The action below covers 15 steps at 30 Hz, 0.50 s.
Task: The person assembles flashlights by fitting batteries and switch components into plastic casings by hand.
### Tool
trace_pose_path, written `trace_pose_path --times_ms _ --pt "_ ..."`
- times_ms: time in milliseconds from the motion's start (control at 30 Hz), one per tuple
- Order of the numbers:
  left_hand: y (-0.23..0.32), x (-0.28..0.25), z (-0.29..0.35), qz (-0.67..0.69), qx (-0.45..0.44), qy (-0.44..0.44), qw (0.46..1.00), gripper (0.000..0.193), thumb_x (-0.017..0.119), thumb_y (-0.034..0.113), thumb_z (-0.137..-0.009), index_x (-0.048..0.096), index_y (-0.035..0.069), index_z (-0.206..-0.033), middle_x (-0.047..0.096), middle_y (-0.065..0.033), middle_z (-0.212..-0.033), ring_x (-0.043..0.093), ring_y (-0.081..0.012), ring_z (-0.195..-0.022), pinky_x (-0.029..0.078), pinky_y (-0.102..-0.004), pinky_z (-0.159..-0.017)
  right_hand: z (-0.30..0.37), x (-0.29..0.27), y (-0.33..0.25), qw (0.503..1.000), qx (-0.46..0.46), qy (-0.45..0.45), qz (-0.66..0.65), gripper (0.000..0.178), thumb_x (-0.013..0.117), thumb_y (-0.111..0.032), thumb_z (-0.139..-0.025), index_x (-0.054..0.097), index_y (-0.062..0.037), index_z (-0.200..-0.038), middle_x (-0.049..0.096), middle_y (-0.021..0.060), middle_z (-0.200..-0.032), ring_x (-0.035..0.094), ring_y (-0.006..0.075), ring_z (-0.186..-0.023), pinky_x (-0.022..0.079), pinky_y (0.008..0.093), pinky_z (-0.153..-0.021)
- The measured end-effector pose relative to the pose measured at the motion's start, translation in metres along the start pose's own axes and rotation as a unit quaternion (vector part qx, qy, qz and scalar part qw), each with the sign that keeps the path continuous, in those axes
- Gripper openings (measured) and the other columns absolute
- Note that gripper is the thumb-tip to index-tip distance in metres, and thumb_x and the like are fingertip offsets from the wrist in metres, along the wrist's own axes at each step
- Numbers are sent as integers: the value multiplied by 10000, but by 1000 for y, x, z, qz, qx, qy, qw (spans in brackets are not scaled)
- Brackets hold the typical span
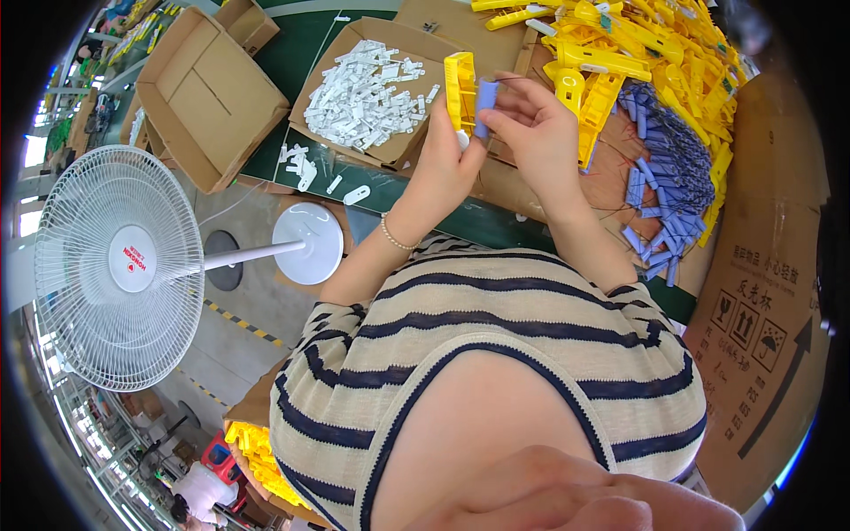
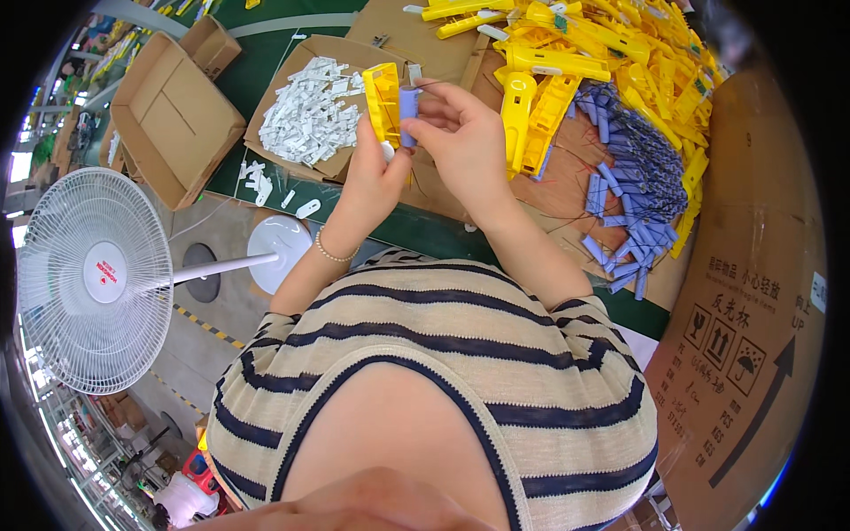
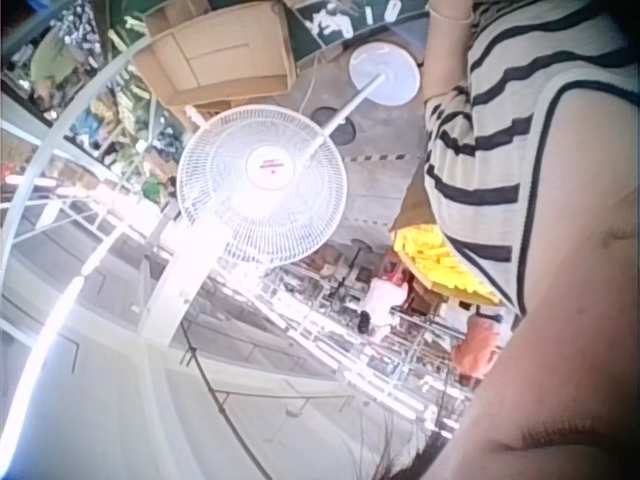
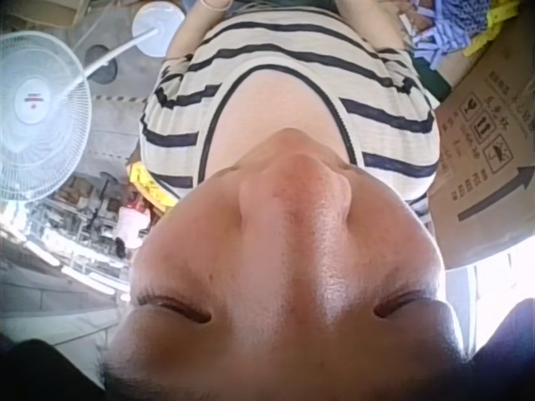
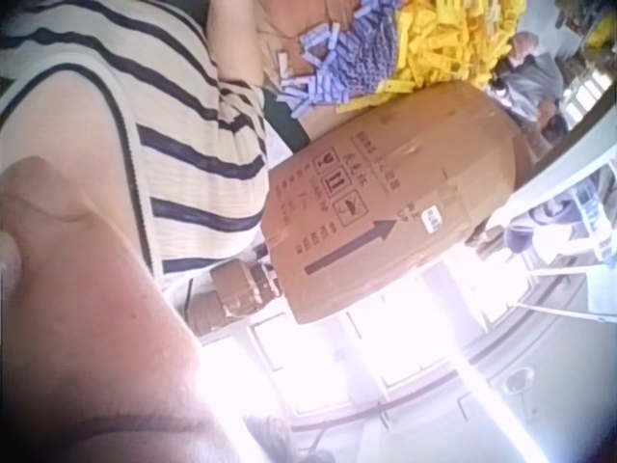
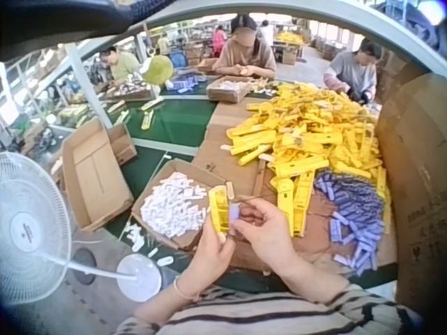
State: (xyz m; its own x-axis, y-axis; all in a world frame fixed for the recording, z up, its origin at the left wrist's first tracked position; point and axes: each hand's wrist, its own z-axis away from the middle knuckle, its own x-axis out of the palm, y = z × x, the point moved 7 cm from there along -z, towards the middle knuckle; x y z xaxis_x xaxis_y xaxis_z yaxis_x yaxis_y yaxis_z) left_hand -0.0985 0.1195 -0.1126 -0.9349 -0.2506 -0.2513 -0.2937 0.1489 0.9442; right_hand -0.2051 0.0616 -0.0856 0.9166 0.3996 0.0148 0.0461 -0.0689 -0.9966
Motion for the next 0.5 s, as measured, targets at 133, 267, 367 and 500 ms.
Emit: trace_pose_path --times_ms 133,267,367,500 --pt "-7 1 -2 66 -30 -35 997 540 492 19 -853 233 -45 -1323 465 -190 -1166 498 -261 -1069 405 -342 -918 1 -1 -3 997 -44 44 -46 407 668 63 -759 557 43 -1151 634 128 -1008 621 155 -910 525 262 -804" --pt "2 -1 -2 47 13 -15 999 426 473 -25 -843 313 -1 -1237 496 -114 -1093 540 -167 -960 454 -287 -821 4 3 -10 996 -77 36 -12 399 672 64 -756 561 45 -1140 631 117 -996 615 154 -914 514 266 -833" --pt "3 1 -2 33 22 -31 999 439 470 -25 -846 304 -3 -1252 489 -116 -1100 529 -165 -969 451 -288 -826 3 2 -8 995 -86 48 -31 376 669 47 -741 585 44 -1107 641 103 -942 622 157 -840 530 245 -714" --pt "4 2 0 51 -6 -57 997 533 501 15 -849 247 -33 -1315 457 -191 -1169 495 -276 -1082 395 -346 -939 1 2 -7 998 -64 15 -13 360 676 33 -745 592 43 -1094 646 107 -916 627 156 -820 537 250 -688"
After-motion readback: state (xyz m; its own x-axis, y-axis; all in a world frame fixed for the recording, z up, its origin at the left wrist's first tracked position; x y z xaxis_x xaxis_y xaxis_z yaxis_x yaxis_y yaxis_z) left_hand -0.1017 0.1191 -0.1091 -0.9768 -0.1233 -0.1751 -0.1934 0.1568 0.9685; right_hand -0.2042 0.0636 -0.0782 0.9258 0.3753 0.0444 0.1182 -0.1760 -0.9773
